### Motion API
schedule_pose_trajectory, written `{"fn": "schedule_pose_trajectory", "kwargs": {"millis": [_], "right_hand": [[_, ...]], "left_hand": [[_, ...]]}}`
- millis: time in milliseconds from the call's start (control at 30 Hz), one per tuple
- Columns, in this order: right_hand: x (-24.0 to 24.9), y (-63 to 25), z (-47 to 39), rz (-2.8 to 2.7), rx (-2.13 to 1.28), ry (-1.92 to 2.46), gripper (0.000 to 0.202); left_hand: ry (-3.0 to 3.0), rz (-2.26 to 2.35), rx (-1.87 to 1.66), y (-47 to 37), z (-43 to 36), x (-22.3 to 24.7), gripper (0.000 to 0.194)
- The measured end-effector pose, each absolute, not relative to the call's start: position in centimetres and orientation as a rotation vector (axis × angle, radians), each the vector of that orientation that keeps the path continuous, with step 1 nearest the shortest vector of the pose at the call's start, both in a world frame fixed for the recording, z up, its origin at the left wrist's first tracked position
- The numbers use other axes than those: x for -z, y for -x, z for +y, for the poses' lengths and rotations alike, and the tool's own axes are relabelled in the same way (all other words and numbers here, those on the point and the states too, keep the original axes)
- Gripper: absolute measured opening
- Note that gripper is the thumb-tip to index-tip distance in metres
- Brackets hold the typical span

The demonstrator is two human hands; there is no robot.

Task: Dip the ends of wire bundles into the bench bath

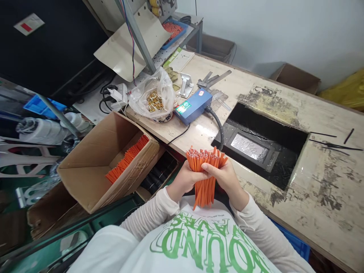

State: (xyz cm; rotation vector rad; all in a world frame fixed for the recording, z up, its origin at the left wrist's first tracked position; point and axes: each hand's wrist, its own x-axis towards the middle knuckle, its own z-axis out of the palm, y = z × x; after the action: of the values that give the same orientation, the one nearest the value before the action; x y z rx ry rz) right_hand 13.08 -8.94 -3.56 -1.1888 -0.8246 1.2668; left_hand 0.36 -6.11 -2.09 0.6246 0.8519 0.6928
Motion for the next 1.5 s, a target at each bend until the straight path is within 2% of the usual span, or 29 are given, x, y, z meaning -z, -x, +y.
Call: {"fn": "schedule_pose_trajectory", "kwargs": {"millis": [233,1100,1300,1500], "right_hand": [[4.14,-13.26,-9.44,-0.765,-1.212,1.153,0.018],[4.28,-13.14,-9.72,-0.675,-1.212,1.186,0.02],[3.49,-13.59,-9.29,-0.807,-1.282,1.157,0.022],[3.48,-13.3,-9.39,-0.682,-1.278,1.142,0.019]], "left_hand": [[-0.597,0.88,-0.725,-0.31,-6.3,1.97,0.031],[-0.535,0.882,-0.757,-0.76,-6.61,1.85,0.032],[-0.592,0.889,-0.732,-0.82,-6.48,1.71,0.031],[-0.6,0.908,-0.76,-1.06,-6.71,1.63,0.032]]}}
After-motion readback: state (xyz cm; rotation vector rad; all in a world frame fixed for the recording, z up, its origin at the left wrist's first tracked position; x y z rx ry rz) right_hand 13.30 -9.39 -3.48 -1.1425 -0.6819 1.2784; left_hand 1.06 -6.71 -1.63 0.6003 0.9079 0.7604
